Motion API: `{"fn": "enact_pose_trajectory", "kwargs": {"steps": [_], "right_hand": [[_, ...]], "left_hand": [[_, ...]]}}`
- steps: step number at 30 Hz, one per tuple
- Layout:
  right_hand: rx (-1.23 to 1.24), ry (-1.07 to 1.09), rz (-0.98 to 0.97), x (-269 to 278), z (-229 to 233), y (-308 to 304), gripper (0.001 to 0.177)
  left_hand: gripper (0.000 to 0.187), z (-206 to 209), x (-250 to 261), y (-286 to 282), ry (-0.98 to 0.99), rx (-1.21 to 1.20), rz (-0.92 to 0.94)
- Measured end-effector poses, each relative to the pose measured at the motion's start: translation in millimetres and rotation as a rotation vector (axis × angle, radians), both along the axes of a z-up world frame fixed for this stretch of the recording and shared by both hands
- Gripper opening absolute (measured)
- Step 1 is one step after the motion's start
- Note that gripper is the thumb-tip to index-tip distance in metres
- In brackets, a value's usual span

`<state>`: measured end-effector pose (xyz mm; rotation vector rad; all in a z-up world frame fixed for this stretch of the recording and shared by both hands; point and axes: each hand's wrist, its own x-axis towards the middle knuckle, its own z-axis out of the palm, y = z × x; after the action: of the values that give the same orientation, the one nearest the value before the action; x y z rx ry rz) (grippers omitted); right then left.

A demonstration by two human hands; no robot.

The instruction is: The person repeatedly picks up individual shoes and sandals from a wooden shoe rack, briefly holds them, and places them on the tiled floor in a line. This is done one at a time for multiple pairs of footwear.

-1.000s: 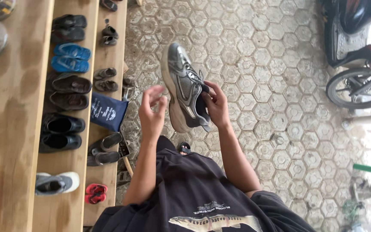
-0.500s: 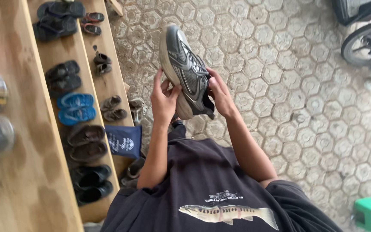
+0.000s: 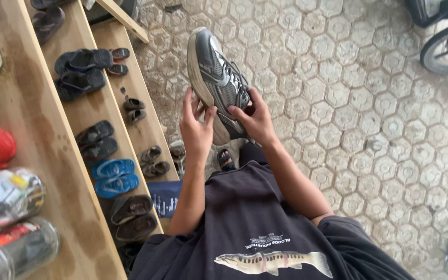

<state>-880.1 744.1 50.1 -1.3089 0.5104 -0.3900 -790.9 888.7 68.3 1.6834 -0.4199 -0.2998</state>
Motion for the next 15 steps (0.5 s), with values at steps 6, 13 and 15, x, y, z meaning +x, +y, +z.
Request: {"fn": "enact_pose_trajectory", "kwargs": {"steps": [6, 13, 15], "right_hand": [[-0.912, 0.034, -0.12, 67.4, 20.2, -19.2, 0.063], [-0.851, 0.042, 0.146, 169.7, 31.8, -119.1, 0.073], [-0.668, 0.147, 0.126, 209.1, 33.1, -156.4, 0.078]], "left_hand": [[0.116, -23.4, 47.5, -48.8, -0.016, 0.152, -0.045], [0.057, -84.0, 184.7, -128.3, 0.227, -0.189, 0.08], [0.059, -74.0, 217.4, -160.6, 0.26, -0.192, 0.022]]}}
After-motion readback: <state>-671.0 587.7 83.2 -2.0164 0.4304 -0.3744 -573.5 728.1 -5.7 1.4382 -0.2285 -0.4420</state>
